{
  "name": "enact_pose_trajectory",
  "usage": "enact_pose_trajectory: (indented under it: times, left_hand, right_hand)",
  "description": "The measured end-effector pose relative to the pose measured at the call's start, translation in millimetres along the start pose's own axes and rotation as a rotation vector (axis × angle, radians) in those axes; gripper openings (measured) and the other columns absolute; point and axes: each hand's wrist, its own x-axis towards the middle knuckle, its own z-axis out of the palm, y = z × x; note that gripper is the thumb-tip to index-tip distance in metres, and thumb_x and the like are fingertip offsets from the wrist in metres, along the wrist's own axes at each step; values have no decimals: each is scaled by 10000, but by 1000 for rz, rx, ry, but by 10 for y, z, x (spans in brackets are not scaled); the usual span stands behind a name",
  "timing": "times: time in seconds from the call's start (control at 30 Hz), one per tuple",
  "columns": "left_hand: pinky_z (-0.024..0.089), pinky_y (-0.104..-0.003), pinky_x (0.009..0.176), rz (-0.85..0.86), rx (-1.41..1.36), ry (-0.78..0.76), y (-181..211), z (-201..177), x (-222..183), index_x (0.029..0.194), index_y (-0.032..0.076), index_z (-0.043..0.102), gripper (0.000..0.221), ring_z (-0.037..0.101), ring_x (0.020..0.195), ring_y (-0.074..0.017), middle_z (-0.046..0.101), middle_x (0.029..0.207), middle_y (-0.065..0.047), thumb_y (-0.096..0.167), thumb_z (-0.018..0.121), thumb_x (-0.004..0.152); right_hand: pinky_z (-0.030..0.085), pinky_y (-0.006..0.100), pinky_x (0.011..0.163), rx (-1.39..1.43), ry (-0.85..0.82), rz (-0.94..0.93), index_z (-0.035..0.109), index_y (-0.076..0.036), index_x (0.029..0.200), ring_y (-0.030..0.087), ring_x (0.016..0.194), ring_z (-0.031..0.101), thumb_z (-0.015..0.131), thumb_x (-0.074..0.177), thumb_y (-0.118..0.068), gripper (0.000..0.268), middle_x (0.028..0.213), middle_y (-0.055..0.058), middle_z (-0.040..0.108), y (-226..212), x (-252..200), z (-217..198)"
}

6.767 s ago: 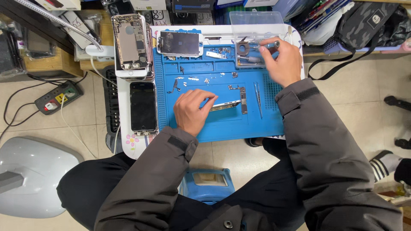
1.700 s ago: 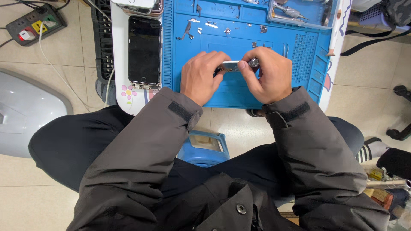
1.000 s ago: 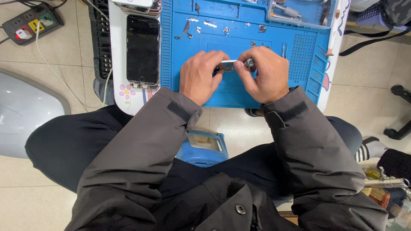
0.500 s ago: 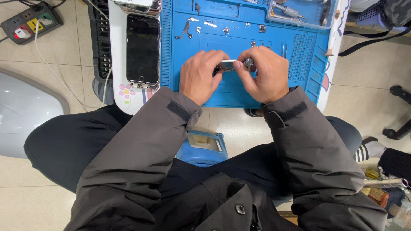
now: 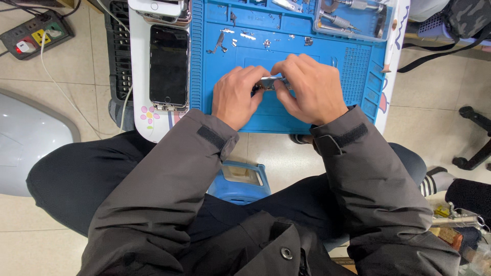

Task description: The person is repairing a smartphone by removing and reattaching internal components. They use a screwdriver to remove screws and tweezers to handle small parts and connectors. The person works on a blue mat with various tools and phone parts laid out.

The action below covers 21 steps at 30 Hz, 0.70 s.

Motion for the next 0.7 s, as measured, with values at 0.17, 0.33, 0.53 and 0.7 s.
enact_pose_trajectory:
  times: [0.17,0.33,0.53,0.7]
  left_hand:
    - [638,-476,716,-3,-10,-5,-29,46,-16,1090,170,654,313,728,858,-291,692,883,-56,-22,797,889]
    - [639,-478,720,-5,-11,-10,-6,11,1,1076,165,650,290,735,874,-294,692,889,-57,-21,790,904]
    - [639,-502,708,-15,-8,-20,-10,45,-3,1060,146,637,283,735,867,-304,688,875,-68,-23,798,899]
    - [639,-462,680,-11,29,-2,-11,41,-25,1053,144,634,263,727,857,-287,679,873,-66,-6,801,916]
  right_hand:
    - [511,297,538,-9,-13,8,673,-151,1117,180,659,577,705,1033,-111,98,752,-7,545,31,3,15]
    - [497,270,540,-30,-14,-1,677,-165,1086,155,629,527,731,1051,-170,64,683,-22,506,52,44,6]
    - [507,293,547,-16,-24,-5,668,-154,1137,166,666,546,667,1030,-104,118,757,-7,537,23,76,-36]
    - [504,256,558,-71,-4,-28,690,-155,1094,150,653,526,707,1046,-171,53,700,-12,548,42,98,-27]
